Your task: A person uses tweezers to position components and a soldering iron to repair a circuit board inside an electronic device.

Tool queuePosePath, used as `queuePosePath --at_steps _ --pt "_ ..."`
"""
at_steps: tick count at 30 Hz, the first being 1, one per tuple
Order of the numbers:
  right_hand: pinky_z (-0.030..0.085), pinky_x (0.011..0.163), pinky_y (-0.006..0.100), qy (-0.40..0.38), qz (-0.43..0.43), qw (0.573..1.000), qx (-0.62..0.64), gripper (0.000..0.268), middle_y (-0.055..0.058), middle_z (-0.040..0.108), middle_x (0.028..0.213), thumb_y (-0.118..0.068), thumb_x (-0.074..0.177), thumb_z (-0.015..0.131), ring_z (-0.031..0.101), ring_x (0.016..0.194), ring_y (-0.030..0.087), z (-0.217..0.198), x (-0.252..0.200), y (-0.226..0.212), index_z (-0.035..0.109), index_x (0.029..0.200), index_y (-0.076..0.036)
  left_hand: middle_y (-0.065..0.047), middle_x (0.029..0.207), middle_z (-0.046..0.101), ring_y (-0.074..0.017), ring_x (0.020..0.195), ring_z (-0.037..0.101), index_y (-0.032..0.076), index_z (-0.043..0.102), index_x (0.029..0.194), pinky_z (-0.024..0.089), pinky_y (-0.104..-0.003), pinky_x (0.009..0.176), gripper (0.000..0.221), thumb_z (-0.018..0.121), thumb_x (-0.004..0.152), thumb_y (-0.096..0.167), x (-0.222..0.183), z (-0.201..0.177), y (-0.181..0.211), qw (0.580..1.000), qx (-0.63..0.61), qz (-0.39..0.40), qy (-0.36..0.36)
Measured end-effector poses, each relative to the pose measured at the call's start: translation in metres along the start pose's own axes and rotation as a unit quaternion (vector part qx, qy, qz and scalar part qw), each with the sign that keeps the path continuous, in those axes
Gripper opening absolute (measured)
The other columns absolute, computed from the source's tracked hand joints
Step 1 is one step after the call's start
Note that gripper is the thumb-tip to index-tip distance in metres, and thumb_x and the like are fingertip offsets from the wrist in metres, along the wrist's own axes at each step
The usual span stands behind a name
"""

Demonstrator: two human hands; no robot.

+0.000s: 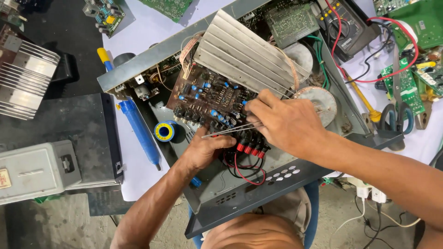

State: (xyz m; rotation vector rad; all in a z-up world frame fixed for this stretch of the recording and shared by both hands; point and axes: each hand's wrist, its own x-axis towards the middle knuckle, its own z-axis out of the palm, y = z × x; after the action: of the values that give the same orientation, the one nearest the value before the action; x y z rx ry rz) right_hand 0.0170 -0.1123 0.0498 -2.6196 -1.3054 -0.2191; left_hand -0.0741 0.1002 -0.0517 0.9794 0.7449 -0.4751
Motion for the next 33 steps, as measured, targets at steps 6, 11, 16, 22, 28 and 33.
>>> queuePosePath --at_steps 6,11,16,22,28,33 --pt "0.037 0.028 0.047 -0.077 0.004 0.997 0.007 0.018 0.002 0.057 0.102 -0.027 0.092 0.068 0.059 0.042 0.034 0.012 0.008 0.002 0.058 0.103 -0.017 -0.001 0.071 0.064 -0.0148 0.069 0.056 0.005 0.066 0.069 0.046 -0.035 0.068 0.017 0.079 0.072 -0.006 -0.009 0.008 0.012 0.984 0.030 0.125 -0.123" --pt "0.054 0.050 0.038 -0.090 -0.004 0.994 0.066 0.013 0.001 0.061 0.094 -0.013 0.090 0.059 0.065 0.042 0.024 -0.005 0.013 0.001 0.064 0.100 -0.016 -0.027 0.084 0.073 -0.0259 0.077 0.071 -0.018 0.062 0.114 0.061 -0.041 0.070 0.053 0.084 0.066 -0.015 0.035 -0.022 -0.036 0.982 -0.027 0.159 -0.101" --pt "0.052 0.046 0.034 -0.078 -0.029 0.995 0.055 0.009 0.001 0.062 0.089 -0.010 0.086 0.060 0.062 0.038 0.021 -0.009 0.018 0.000 0.065 0.093 -0.014 -0.026 0.080 0.072 -0.0276 0.072 0.072 -0.019 0.064 0.110 0.062 -0.043 0.068 0.047 0.080 0.066 -0.020 0.029 -0.015 -0.032 0.976 -0.066 0.172 -0.118" --pt "0.050 0.044 0.025 -0.080 -0.043 0.996 0.024 0.013 -0.001 0.064 0.085 -0.005 0.087 0.058 0.056 0.034 0.010 -0.008 0.017 -0.002 0.067 0.089 -0.014 -0.027 0.081 0.072 -0.0282 0.073 0.073 -0.018 0.064 0.111 0.062 -0.043 0.068 0.048 0.079 0.066 -0.022 0.013 -0.003 -0.019 0.971 -0.086 0.186 -0.125" --pt "0.052 0.047 0.026 -0.053 -0.049 0.997 0.032 0.007 -0.001 0.061 0.080 -0.006 0.085 0.064 0.058 0.038 0.014 -0.007 0.015 -0.001 0.066 0.086 -0.013 -0.029 0.080 0.072 -0.0301 0.073 0.072 -0.018 0.062 0.113 0.062 -0.047 0.070 0.050 0.078 0.066 -0.023 0.045 -0.036 -0.060 0.974 -0.079 0.176 -0.118" --pt "0.051 0.048 0.025 -0.055 -0.052 0.997 0.026 0.009 -0.002 0.061 0.079 -0.004 0.086 0.064 0.055 0.036 0.010 -0.003 0.015 -0.001 0.068 0.085 -0.013 -0.030 0.079 0.071 -0.0312 0.072 0.072 -0.018 0.060 0.113 0.062 -0.049 0.070 0.050 0.078 0.067 -0.022 0.041 -0.037 -0.055 0.975 -0.074 0.172 -0.115"
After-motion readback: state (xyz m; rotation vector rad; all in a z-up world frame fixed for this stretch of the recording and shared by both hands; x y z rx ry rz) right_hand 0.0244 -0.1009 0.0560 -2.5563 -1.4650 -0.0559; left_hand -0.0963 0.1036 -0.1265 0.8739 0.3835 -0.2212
